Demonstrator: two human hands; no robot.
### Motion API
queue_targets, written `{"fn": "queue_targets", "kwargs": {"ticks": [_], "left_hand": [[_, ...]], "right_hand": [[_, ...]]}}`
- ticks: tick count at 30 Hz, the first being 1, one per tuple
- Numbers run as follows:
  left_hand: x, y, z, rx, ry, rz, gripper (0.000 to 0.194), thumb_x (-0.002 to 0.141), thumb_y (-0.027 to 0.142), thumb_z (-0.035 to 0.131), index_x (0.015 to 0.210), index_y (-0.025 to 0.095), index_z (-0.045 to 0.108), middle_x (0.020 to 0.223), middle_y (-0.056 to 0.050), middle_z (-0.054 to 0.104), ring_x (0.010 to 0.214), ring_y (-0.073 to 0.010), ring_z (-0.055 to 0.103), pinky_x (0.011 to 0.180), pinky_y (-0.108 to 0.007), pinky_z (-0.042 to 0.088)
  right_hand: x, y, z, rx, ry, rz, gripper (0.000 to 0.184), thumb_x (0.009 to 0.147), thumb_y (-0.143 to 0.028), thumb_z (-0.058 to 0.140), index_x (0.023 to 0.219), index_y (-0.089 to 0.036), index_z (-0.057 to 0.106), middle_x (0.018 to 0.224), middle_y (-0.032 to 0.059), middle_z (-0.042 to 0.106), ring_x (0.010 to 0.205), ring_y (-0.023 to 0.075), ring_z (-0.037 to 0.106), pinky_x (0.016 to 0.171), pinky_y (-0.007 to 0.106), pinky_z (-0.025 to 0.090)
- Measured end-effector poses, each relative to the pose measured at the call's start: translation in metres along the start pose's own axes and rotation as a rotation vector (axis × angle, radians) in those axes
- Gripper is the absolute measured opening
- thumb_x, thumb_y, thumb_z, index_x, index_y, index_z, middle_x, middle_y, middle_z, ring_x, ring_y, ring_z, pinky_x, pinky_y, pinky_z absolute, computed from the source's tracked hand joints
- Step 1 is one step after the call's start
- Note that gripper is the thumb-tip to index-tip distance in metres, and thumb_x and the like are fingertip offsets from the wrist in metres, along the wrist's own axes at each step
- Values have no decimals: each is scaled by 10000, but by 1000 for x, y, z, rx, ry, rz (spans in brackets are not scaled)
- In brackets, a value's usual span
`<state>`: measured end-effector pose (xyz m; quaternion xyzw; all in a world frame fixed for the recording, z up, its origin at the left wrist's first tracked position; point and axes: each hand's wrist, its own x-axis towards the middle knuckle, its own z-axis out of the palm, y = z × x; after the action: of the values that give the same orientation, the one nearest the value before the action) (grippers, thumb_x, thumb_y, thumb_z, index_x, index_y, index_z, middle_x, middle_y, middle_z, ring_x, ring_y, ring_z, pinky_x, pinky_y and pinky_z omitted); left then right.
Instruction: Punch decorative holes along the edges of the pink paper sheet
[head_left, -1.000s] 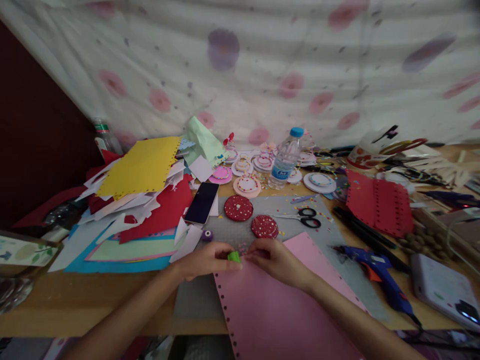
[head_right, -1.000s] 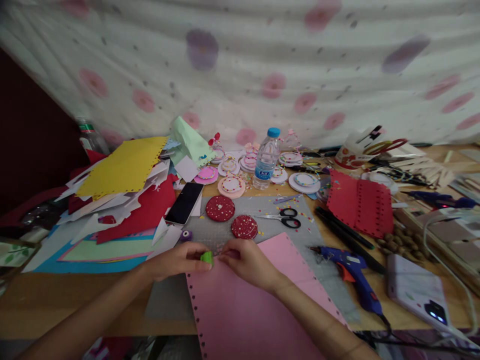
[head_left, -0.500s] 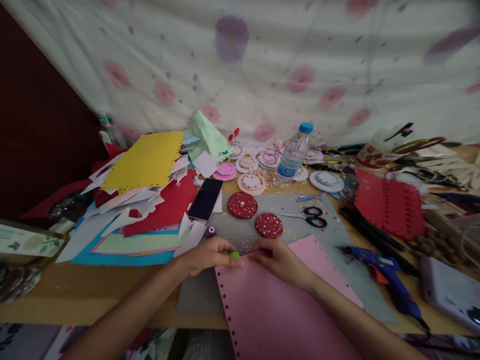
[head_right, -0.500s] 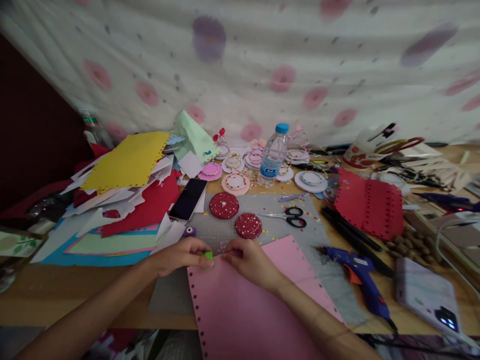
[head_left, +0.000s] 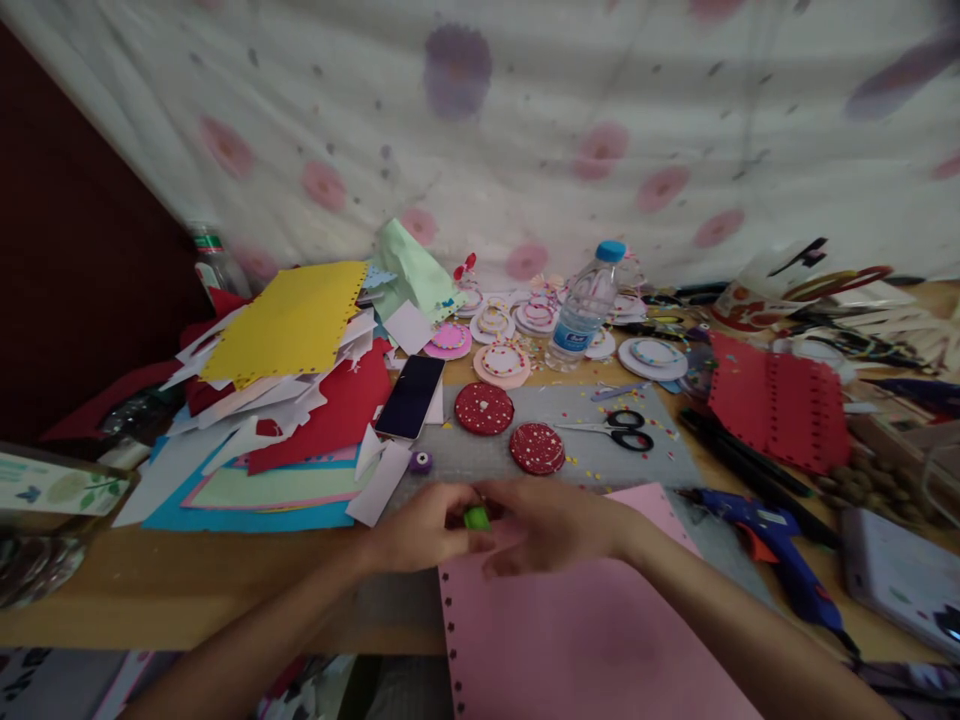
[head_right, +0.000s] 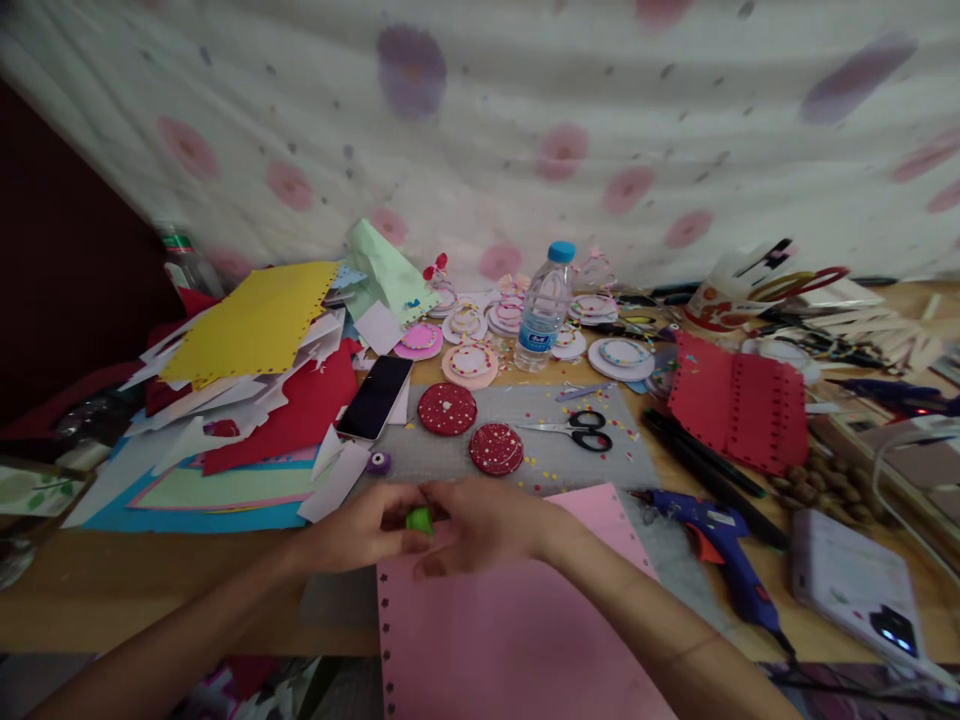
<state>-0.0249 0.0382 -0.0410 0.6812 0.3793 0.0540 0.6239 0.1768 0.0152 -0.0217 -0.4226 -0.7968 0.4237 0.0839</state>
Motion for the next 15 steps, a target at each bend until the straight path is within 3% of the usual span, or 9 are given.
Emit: {"fn": "queue_targets", "kwargs": {"ticks": [3, 5, 8, 15], "left_hand": [[-4, 2, -4, 58, -12, -11, 180, 739, 299, 675, 785, 145, 595, 643, 45, 495, 586, -103, 433, 524, -218, 315], [-6, 3, -6, 101, -14, -8, 229, 712, 337, 721, 755, 146, 602, 621, 53, 482, 574, -96, 408, 512, -215, 290], [-7, 4, -7, 245, 2, 17, 265, 691, 372, 755, 753, 149, 625, 638, 42, 524, 597, -103, 438, 530, -217, 298], [-8, 6, -1, 421, 72, 54, 224, 755, 349, 702, 840, 145, 662, 683, 13, 595, 620, -123, 501, 564, -232, 335]], "right_hand": [[2, 4, -6, -106, -107, 26, 192, 821, -340, 628, 894, -188, 720, 758, 36, 720, 639, 162, 620, 530, 235, 358], [3, 10, -5, -72, -80, -30, 202, 869, -226, 541, 790, -184, 722, 696, 19, 698, 609, 131, 591, 534, 222, 338], [2, 16, 0, -30, -1, -99, 211, 858, -137, 527, 813, -186, 727, 748, 13, 713, 663, 119, 611, 583, 206, 355], [-4, 17, 5, -156, 68, -46, 196, 903, -203, 528, 829, -182, 708, 752, 40, 724, 673, 136, 632, 571, 211, 330]]}}
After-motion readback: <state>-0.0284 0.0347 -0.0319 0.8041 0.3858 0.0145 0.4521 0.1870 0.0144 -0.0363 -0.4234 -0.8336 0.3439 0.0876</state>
